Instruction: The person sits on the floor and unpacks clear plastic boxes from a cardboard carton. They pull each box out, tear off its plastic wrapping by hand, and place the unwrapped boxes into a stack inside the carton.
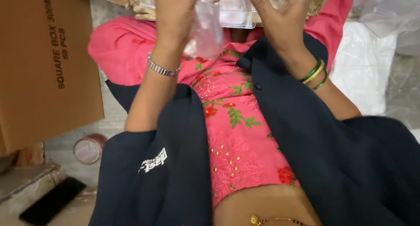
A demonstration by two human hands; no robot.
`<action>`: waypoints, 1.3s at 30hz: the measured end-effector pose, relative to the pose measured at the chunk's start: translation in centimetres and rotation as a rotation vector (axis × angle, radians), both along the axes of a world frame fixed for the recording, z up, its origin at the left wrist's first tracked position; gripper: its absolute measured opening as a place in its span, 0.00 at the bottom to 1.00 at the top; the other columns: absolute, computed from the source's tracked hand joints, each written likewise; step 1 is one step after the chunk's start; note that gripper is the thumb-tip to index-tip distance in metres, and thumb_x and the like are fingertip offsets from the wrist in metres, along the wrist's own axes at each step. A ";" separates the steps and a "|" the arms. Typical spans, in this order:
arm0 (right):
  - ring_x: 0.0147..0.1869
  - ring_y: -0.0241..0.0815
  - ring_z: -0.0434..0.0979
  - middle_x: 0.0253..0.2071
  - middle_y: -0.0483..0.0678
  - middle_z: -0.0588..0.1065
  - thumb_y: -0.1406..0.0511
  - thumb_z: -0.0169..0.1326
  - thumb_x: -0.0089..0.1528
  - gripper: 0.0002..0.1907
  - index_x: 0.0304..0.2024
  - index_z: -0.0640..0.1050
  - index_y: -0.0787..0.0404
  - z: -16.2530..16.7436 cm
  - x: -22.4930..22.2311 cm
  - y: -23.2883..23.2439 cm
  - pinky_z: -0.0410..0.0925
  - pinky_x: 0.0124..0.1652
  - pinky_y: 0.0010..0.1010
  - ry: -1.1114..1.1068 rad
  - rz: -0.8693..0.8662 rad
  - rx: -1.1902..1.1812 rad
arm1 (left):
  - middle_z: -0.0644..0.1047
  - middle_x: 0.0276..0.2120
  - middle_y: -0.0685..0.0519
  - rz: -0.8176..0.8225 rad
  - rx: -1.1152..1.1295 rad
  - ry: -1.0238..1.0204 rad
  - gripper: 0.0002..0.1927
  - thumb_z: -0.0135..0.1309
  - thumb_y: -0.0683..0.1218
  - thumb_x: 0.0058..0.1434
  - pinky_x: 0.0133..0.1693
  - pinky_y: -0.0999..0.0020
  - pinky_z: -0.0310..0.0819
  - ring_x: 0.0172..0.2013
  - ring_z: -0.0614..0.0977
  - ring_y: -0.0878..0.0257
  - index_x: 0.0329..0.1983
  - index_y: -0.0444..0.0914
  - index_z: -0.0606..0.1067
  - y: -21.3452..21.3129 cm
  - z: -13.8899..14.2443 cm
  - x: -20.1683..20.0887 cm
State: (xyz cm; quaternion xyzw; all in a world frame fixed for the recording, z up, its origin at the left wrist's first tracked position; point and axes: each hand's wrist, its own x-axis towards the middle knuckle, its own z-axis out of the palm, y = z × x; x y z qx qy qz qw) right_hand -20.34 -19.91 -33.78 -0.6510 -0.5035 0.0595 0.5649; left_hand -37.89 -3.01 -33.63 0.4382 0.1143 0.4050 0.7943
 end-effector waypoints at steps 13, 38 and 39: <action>0.40 0.29 0.76 0.38 0.41 0.77 0.70 0.56 0.70 0.02 0.43 0.77 0.64 6.8 -2.3 0.8 0.70 0.42 0.24 0.563 0.341 0.172 | 0.81 0.39 0.46 -0.028 -0.074 -0.147 0.11 0.62 0.30 0.63 0.46 0.60 0.82 0.39 0.85 0.56 0.46 0.27 0.75 -3.0 5.2 0.0; 0.37 0.39 0.80 0.28 0.44 0.76 0.58 0.57 0.66 0.13 0.33 0.75 0.60 9.5 2.6 -2.0 0.76 0.54 0.42 1.288 0.820 0.204 | 0.76 0.28 0.52 -0.414 0.114 0.214 0.09 0.60 0.43 0.66 0.28 0.69 0.68 0.28 0.76 0.63 0.35 0.33 0.75 -0.3 0.7 -2.3; 0.35 0.38 0.78 0.28 0.44 0.75 0.64 0.56 0.63 0.07 0.33 0.74 0.60 8.4 3.0 -1.7 0.73 0.47 0.37 1.071 0.586 0.152 | 0.75 0.30 0.53 -0.290 0.258 0.246 0.06 0.61 0.40 0.64 0.31 0.69 0.67 0.31 0.76 0.64 0.36 0.33 0.75 0.2 -0.5 -2.0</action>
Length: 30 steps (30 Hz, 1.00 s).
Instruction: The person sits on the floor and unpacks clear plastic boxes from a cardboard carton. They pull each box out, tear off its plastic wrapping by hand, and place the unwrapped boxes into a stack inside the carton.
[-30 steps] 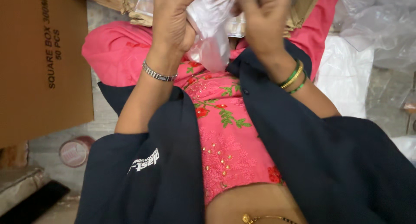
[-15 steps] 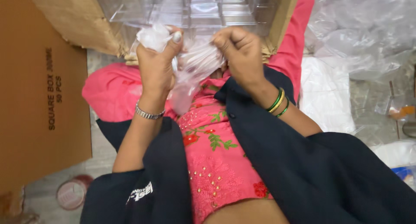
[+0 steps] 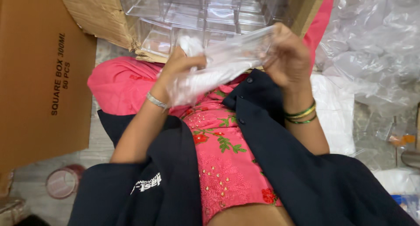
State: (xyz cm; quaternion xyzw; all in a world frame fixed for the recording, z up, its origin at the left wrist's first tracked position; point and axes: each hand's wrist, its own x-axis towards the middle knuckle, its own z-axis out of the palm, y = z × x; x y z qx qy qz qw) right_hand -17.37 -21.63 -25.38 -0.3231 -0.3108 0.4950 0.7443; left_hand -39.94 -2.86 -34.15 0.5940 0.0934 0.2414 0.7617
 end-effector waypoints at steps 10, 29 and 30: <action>0.48 0.35 0.74 0.47 0.47 0.78 0.79 0.47 0.63 0.20 0.56 0.76 0.60 -14.8 0.4 6.2 0.69 0.50 0.26 -0.930 -0.668 -0.304 | 0.71 0.22 0.55 0.522 -0.159 0.218 0.07 0.57 0.44 0.65 0.18 0.71 0.58 0.18 0.69 0.67 0.39 0.35 0.74 0.1 -6.4 6.2; 0.54 0.49 0.79 0.52 0.56 0.78 0.67 0.57 0.61 0.22 0.56 0.75 0.69 -4.4 -6.7 -2.6 0.75 0.53 0.41 0.061 0.412 -0.077 | 0.82 0.31 0.44 0.576 0.732 0.142 0.09 0.63 0.47 0.65 0.34 0.60 0.75 0.30 0.83 0.50 0.42 0.36 0.81 -5.4 -1.8 5.3; 0.54 0.50 0.79 0.52 0.56 0.78 0.66 0.58 0.61 0.22 0.56 0.75 0.69 -4.4 -6.1 -2.9 0.75 0.53 0.41 0.035 0.424 -0.078 | 0.81 0.30 0.43 0.562 0.692 0.200 0.09 0.63 0.47 0.64 0.34 0.59 0.75 0.29 0.83 0.50 0.42 0.36 0.81 -5.4 -2.3 5.7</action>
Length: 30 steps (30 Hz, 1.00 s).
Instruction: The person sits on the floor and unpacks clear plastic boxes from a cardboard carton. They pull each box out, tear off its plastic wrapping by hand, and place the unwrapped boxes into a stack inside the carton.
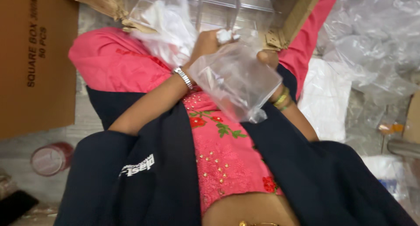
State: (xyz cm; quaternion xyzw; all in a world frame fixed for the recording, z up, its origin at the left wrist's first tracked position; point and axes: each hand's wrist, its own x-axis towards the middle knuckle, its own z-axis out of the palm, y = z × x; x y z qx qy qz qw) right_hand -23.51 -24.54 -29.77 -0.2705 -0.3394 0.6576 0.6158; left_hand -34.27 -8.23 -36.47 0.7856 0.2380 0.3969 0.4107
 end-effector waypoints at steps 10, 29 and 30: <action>0.57 0.53 0.80 0.55 0.59 0.77 0.59 0.62 0.58 0.27 0.53 0.78 0.72 -8.3 24.4 -11.7 0.77 0.54 0.46 -0.332 -1.739 -0.352 | 0.77 0.41 0.39 0.451 0.041 0.067 0.25 0.70 0.43 0.57 0.49 0.55 0.73 0.42 0.79 0.43 0.52 0.29 0.72 9.8 -0.4 -4.6; 0.34 0.34 0.72 0.30 0.42 0.73 0.59 0.65 0.64 0.16 0.37 0.79 0.66 1.1 8.2 22.7 0.66 0.37 0.30 -1.115 -0.851 -0.025 | 0.78 0.31 0.53 0.273 -0.471 -0.212 0.24 0.68 0.40 0.60 0.26 0.69 0.71 0.25 0.75 0.66 0.57 0.31 0.74 6.8 7.6 -6.5; 0.29 0.37 0.65 0.25 0.43 0.68 0.57 0.67 0.61 0.19 0.33 0.77 0.66 1.6 7.3 24.7 0.59 0.32 0.34 -1.139 -0.816 -0.220 | 0.79 0.34 0.53 0.261 -0.383 -0.217 0.23 0.65 0.39 0.62 0.29 0.70 0.73 0.29 0.77 0.67 0.59 0.31 0.74 6.9 7.9 -6.9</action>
